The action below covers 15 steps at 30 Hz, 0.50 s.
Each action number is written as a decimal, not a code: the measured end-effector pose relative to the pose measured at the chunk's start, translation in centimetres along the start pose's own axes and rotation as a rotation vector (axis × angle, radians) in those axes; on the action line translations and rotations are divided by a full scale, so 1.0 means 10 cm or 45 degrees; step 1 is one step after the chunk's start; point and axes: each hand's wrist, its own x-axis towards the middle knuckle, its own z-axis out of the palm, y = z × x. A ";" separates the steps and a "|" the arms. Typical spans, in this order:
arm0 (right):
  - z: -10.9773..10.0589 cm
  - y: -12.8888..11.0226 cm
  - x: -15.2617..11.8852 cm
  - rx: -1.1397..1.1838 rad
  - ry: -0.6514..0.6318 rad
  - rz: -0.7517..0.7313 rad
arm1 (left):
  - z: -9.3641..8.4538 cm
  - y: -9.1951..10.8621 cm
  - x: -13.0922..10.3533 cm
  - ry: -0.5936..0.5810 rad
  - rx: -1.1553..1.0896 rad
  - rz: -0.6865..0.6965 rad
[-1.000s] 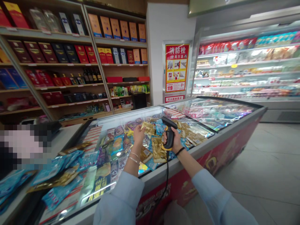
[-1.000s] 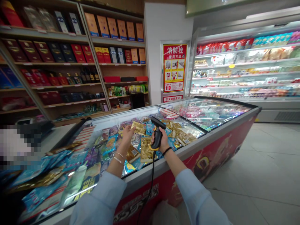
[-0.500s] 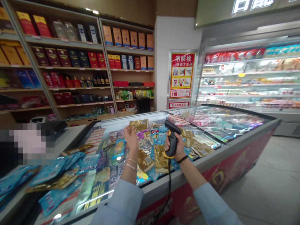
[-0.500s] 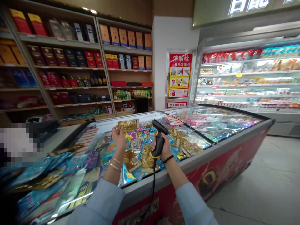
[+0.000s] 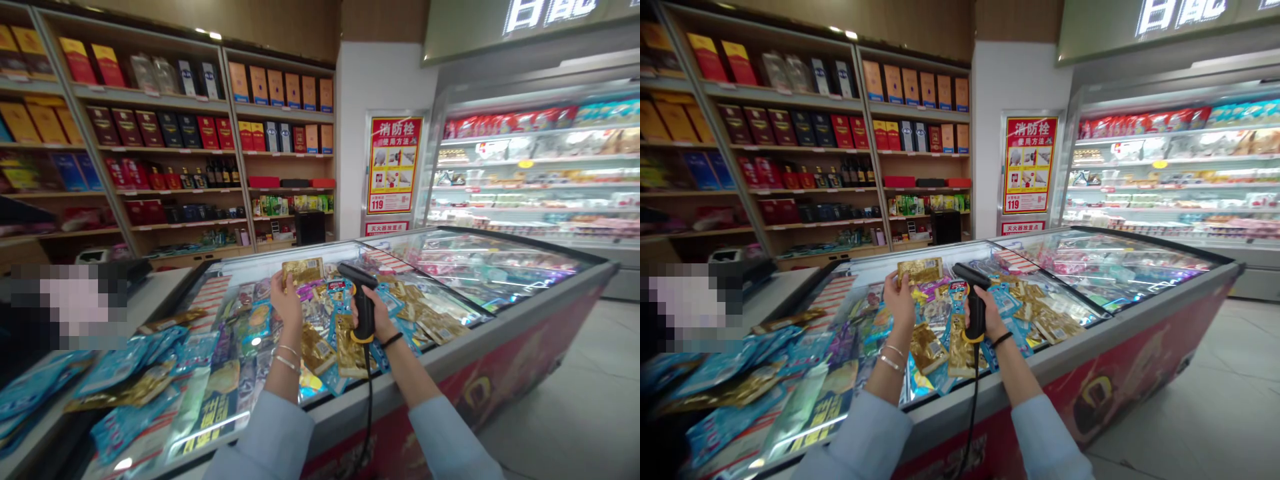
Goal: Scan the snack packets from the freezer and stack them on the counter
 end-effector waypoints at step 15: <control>-0.01 -0.02 -0.02 0.045 -0.092 0.042 | -0.06 0.19 0.02 0.074 0.072 0.000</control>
